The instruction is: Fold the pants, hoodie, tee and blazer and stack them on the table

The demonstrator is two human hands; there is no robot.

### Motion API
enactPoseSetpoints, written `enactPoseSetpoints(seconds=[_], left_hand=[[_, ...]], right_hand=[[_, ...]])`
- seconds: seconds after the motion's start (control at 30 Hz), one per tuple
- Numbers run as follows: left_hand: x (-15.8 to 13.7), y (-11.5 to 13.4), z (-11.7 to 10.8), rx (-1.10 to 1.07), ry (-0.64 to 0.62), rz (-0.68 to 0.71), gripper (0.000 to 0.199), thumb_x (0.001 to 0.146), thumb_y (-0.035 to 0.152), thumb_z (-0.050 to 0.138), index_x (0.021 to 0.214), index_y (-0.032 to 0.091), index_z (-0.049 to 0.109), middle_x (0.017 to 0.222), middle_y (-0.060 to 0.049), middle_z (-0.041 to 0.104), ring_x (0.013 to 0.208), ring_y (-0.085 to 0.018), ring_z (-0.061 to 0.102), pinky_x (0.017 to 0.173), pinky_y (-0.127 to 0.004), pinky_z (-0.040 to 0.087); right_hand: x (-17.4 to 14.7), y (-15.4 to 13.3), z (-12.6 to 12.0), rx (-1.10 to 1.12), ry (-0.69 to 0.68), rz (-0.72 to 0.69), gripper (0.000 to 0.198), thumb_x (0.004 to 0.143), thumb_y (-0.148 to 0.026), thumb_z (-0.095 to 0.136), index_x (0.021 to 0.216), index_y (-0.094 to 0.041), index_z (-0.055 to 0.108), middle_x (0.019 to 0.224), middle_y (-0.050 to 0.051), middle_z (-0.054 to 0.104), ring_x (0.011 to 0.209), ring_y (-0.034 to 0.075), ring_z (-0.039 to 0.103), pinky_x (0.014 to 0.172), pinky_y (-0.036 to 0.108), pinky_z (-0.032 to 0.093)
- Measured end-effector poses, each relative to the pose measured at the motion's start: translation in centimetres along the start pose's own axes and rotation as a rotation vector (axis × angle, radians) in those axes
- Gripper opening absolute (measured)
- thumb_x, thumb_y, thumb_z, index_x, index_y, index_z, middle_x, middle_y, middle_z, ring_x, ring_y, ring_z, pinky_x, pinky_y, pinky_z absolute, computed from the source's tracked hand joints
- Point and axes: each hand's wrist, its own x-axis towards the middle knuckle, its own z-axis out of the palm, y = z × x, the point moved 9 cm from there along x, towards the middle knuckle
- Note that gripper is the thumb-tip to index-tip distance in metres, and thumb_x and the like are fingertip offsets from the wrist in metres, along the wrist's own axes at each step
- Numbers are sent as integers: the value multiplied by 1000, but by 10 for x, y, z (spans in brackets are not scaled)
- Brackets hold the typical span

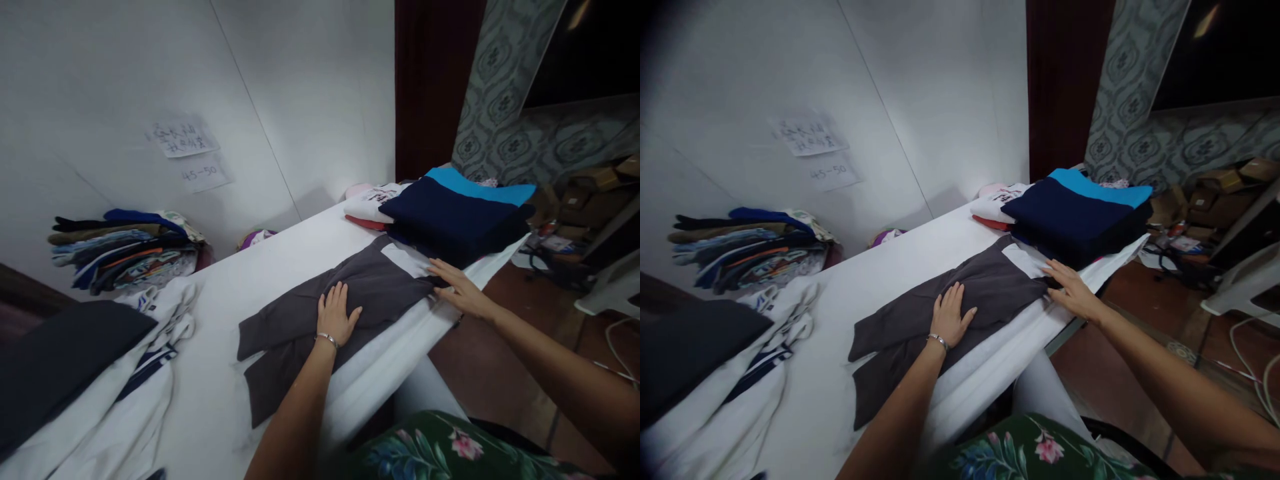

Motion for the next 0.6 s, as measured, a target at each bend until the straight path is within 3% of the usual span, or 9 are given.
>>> enactPoseSetpoints(seconds=[0.1, 0.17, 0.3, 0.37, 0.5, 0.6], left_hand=[[0, -1, 1, -11, -5, -9, 64, 92, 53, 34, 146, 19, 29, 152, -8, 29, 139, -24, 28, 113, -48, 23], [0, -2, 1, -22, -19, -19, 65, 92, 53, 35, 146, 19, 29, 153, -7, 29, 139, -24, 27, 113, -48, 23], [-1, -3, 2, -50, -39, -35, 65, 91, 54, 35, 147, 20, 28, 153, -6, 27, 140, -23, 26, 114, -48, 20], [-1, -3, 2, -62, -38, -37, 66, 91, 54, 35, 147, 20, 27, 154, -5, 26, 140, -23, 25, 115, -47, 20], [-1, -3, 2, -80, -34, -36, 66, 91, 54, 35, 147, 20, 27, 154, -5, 26, 140, -24, 25, 115, -48, 19], [0, -2, 2, -101, -41, -42, 66, 91, 54, 36, 147, 21, 27, 154, -5, 26, 140, -24, 24, 115, -48, 18]], right_hand=[[25, -27, 6, -74, 17, -52, 55, 91, -49, 39, 140, -24, 41, 152, 9, 29, 140, 26, 21, 112, 50, 22], [44, -33, 23, -155, -26, -36, 58, 92, -53, 34, 142, -23, 37, 152, 10, 27, 141, 27, 18, 111, 52, 20], [63, -20, 73, -272, -225, 36, 66, 91, -61, 27, 140, -19, 42, 149, 13, 34, 139, 29, 25, 108, 51, 29], [64, -12, 85, -287, -269, 43, 67, 90, -63, 25, 139, -20, 43, 148, 12, 35, 138, 29, 26, 107, 50, 31], [71, -2, 86, -247, -319, 88, 69, 90, -63, 22, 139, -19, 44, 149, 11, 34, 139, 28, 25, 110, 46, 28], [94, -6, 76, -258, -290, 100, 69, 90, -63, 22, 142, -19, 39, 151, 11, 30, 140, 27, 21, 112, 47, 25]])
